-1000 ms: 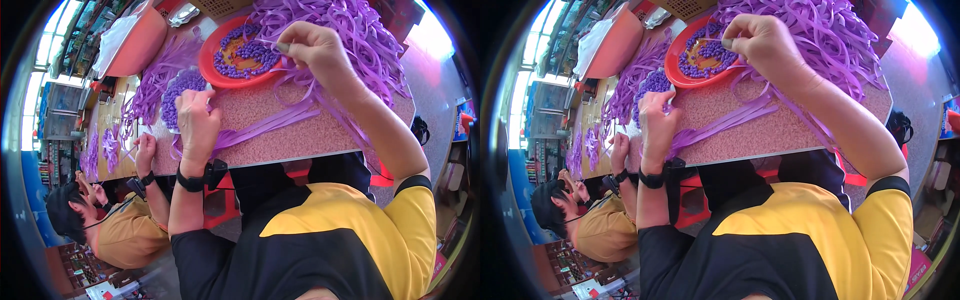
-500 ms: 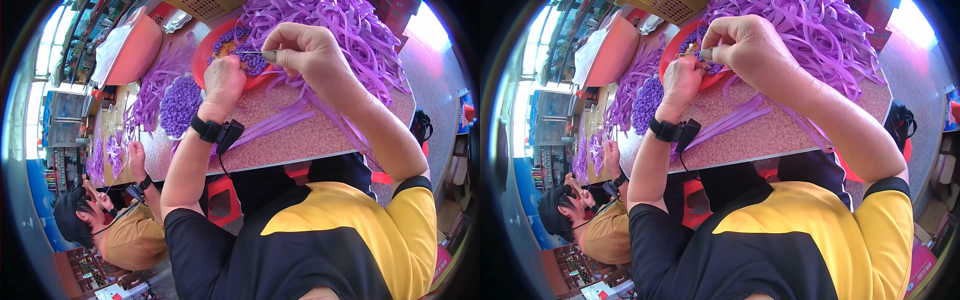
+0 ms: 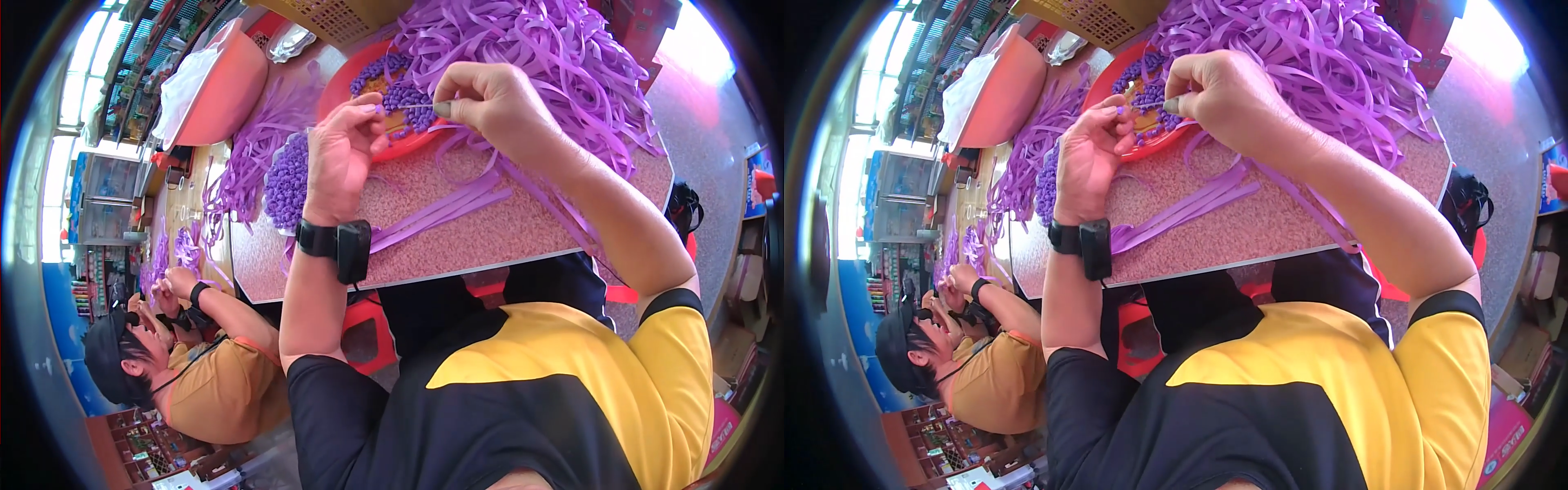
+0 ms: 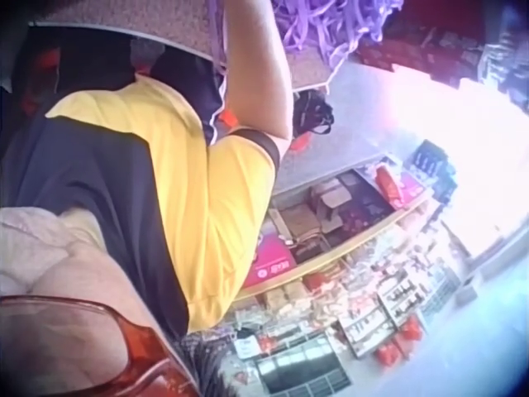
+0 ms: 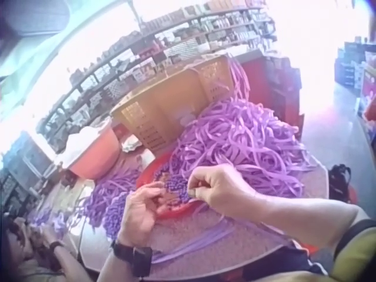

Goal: Weaving purple ribbons and beads onto a red circular frame to assemble a craft item.

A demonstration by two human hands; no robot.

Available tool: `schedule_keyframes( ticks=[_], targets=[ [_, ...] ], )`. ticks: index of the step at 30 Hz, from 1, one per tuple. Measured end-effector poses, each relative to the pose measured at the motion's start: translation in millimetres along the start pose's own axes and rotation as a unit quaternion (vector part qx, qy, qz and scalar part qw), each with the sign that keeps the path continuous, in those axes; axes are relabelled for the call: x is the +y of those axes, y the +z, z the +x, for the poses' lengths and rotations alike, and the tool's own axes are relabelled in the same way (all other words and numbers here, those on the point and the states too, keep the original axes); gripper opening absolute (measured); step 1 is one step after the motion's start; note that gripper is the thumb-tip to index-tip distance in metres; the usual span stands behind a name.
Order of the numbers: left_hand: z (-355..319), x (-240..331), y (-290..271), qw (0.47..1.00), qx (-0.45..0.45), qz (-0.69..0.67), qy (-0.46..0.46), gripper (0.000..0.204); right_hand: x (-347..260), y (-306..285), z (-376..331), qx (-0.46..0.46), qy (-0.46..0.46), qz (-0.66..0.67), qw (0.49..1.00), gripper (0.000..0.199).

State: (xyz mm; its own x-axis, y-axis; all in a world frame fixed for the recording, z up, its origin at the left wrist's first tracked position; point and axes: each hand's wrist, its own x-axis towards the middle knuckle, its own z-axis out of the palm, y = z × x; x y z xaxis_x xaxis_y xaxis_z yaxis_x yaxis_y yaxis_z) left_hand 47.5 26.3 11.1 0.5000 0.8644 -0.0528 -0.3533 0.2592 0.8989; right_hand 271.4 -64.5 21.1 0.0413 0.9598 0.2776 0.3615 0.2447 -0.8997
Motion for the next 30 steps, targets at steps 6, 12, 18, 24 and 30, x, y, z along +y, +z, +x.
schedule_keyframes(
  ticks=[6, 12, 18, 24, 30],
  targets=[
    [-18, -19, 20, 0.991, -0.019, -0.131, -0.018, 0.022, 7, 13, -4, 0.019, -0.056, -0.065, 0.996, 0.006],
    [-25, -33, 27, 0.983, -0.015, -0.185, -0.004, 0.017, 6, 12, -3, 0.02, -0.053, -0.08, 0.995, 0.006],
    [-29, -40, 32, 0.989, 0.023, -0.144, 0.023, 0.015, 11, 17, -3, 0.024, -0.06, -0.071, 0.995, 0.006],
    [-29, -42, 36, 0.991, 0.039, -0.122, 0.046, 0.016, 1, 17, -6, 0.02, -0.065, -0.133, 0.989, 0.004],
    [-33, -41, 31, 0.992, 0.035, -0.106, 0.066, 0.015, 1, 14, -3, -0.041, -0.02, -0.036, 0.998, 0.009]
  ],
)
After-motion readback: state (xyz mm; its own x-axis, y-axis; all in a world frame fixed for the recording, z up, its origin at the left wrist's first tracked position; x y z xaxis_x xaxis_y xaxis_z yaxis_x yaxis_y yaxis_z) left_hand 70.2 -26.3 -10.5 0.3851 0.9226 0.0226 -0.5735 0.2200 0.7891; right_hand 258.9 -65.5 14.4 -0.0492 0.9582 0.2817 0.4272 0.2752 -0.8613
